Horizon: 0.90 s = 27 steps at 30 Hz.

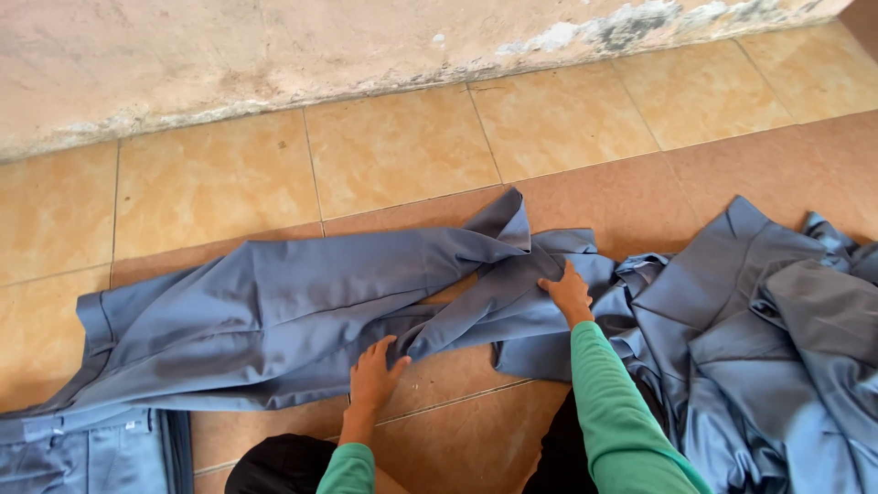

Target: Folding a pile of blue trousers on a tiled floor.

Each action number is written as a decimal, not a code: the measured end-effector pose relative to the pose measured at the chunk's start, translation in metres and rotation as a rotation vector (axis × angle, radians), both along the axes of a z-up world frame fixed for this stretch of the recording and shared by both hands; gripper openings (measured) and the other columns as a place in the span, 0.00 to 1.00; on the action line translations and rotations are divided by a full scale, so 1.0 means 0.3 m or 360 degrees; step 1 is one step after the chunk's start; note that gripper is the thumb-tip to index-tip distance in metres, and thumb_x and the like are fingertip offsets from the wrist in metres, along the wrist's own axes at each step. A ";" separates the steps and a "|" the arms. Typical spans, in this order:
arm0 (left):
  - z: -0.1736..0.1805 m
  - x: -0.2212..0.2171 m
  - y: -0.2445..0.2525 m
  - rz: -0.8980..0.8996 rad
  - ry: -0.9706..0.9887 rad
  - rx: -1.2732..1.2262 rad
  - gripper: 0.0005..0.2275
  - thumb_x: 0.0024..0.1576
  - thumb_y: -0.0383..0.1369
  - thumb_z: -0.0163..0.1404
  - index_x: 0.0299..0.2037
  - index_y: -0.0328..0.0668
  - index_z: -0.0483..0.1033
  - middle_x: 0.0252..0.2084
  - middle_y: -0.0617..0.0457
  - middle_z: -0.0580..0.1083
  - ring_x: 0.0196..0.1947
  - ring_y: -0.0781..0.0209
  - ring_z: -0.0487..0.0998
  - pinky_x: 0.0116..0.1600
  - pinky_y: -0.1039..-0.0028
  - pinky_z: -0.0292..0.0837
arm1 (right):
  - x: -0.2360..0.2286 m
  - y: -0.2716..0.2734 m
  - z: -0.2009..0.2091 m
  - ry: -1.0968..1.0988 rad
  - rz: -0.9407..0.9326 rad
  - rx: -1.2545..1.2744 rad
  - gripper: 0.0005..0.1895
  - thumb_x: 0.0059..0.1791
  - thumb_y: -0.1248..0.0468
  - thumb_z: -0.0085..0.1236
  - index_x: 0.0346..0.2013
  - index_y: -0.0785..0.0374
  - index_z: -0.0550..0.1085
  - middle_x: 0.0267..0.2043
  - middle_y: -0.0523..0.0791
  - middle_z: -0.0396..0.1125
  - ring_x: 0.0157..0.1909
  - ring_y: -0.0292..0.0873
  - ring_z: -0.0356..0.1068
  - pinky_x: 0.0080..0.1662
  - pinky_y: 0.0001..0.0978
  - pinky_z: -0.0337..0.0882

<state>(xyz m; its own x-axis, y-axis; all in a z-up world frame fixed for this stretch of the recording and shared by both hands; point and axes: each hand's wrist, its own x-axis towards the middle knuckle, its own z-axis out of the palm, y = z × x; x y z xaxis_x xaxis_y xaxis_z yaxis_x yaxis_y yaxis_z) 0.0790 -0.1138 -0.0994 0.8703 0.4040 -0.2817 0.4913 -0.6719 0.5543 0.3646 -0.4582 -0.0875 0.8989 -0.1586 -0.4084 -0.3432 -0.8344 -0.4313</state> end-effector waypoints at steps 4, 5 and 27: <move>-0.011 -0.061 -0.003 -0.0055 0.0034 0.0383 0.43 0.43 0.53 0.65 0.70 0.61 0.59 0.64 0.58 0.69 0.65 0.54 0.66 0.65 0.56 0.59 | 0.046 -0.054 -0.099 -0.0027 -0.0015 0.0247 0.51 0.36 0.63 0.71 0.72 0.65 0.59 0.66 0.56 0.64 0.66 0.58 0.64 0.64 0.43 0.62; -0.016 -0.077 0.006 -0.0062 -0.0095 0.0416 0.32 0.44 0.42 0.62 0.61 0.60 0.66 0.62 0.59 0.70 0.63 0.55 0.68 0.64 0.59 0.61 | 0.042 -0.064 -0.056 -0.0022 -0.0045 0.0603 0.37 0.35 0.69 0.69 0.58 0.70 0.69 0.52 0.53 0.69 0.52 0.52 0.67 0.56 0.37 0.65; -0.124 -0.177 0.186 0.1847 -0.0299 -0.1550 0.33 0.63 0.44 0.56 0.69 0.28 0.55 0.47 0.30 0.73 0.45 0.38 0.81 0.48 0.58 0.80 | 0.005 -0.151 0.171 -0.0733 0.0896 -0.0127 0.37 0.44 0.66 0.65 0.66 0.36 0.70 0.63 0.52 0.63 0.64 0.61 0.66 0.62 0.52 0.68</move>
<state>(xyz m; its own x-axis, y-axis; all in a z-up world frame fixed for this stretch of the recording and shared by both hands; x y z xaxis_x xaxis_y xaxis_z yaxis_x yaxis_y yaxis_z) 0.0258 -0.0581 -0.1365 0.2658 0.5957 -0.7580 0.3476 0.6741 0.6517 0.3661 -0.5034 -0.0361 0.9308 0.3648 0.0241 0.3487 -0.8658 -0.3588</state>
